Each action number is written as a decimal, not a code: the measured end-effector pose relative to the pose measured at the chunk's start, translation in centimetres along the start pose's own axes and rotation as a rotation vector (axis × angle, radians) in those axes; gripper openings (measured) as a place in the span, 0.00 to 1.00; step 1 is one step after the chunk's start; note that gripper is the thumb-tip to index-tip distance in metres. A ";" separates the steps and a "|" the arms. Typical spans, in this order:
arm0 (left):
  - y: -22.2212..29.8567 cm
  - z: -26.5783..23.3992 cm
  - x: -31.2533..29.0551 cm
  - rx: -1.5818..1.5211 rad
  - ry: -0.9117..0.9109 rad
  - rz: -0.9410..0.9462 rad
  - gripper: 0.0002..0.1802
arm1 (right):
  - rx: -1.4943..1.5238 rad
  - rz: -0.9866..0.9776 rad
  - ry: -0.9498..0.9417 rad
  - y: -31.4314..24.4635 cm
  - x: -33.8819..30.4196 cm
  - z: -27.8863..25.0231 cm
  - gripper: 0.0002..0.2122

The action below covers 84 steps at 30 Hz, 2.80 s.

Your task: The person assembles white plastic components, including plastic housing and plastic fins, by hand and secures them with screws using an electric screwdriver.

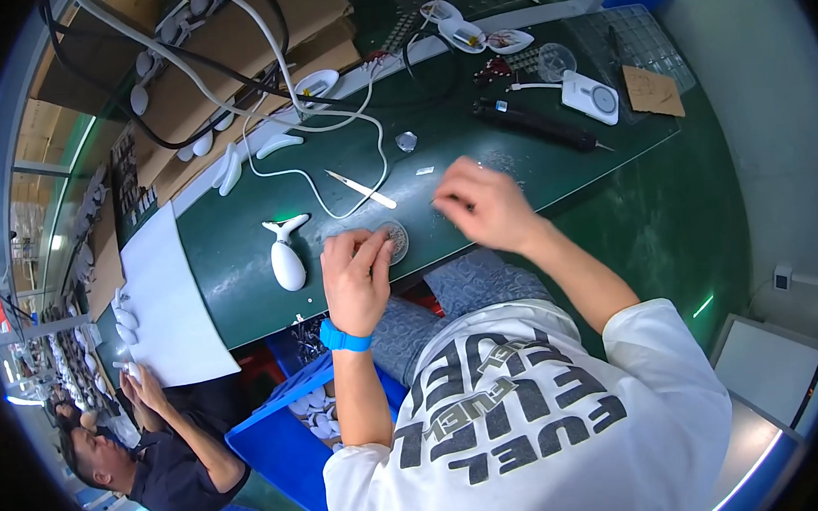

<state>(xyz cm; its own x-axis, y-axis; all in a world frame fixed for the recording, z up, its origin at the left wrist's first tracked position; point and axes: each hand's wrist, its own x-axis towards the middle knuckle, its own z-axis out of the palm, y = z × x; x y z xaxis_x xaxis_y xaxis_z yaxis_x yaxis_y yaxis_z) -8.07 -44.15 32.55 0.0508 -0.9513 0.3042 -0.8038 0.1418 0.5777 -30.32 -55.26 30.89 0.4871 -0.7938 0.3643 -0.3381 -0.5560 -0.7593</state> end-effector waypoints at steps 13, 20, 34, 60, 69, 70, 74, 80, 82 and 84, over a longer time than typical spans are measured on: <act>4.9 6.9 7.2 0.359 -0.335 0.420 0.26 | -0.265 0.189 0.116 4.4 -2.1 -6.2 0.05; 3.2 6.7 8.6 0.537 -0.420 0.478 0.25 | -0.226 0.204 0.122 4.7 -1.5 -6.3 0.05; 1.5 6.8 9.3 0.594 -0.317 0.375 0.27 | -0.587 0.065 -0.152 6.0 0.0 -4.9 0.04; -0.8 -1.3 -0.5 -0.458 0.181 -0.363 0.22 | -0.207 0.100 -0.201 -0.3 1.6 -0.3 0.04; 0.3 -1.2 1.1 -0.372 0.036 -0.163 0.31 | -0.084 -0.204 -0.227 -3.9 3.7 1.8 0.04; 0.3 -1.2 1.0 -0.336 0.026 -0.157 0.31 | -0.092 -0.227 -0.253 -4.1 3.8 2.2 0.03; -0.1 -0.9 0.4 -0.183 0.060 -0.203 0.24 | -0.146 -0.308 -0.306 -4.2 3.8 3.7 0.03; -0.3 -0.5 0.0 -0.085 0.108 -0.196 0.15 | -0.126 -0.353 -0.295 -3.5 3.6 4.8 0.05; -0.4 -0.3 -0.2 -0.084 0.108 -0.206 0.15 | -0.114 -0.348 -0.291 -3.5 3.5 4.9 0.05; -0.5 -0.1 -0.4 -0.084 0.109 -0.216 0.14 | -0.104 -0.342 -0.286 -3.6 3.4 4.8 0.05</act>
<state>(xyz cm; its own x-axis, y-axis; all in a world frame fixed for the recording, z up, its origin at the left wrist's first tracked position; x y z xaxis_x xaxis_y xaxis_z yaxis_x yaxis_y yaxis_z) -7.59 -43.85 32.23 0.2829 -0.9276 0.2442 -0.7156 -0.0346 0.6976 -23.53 -54.77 32.30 0.7829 -0.4680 0.4100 -0.1908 -0.8078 -0.5577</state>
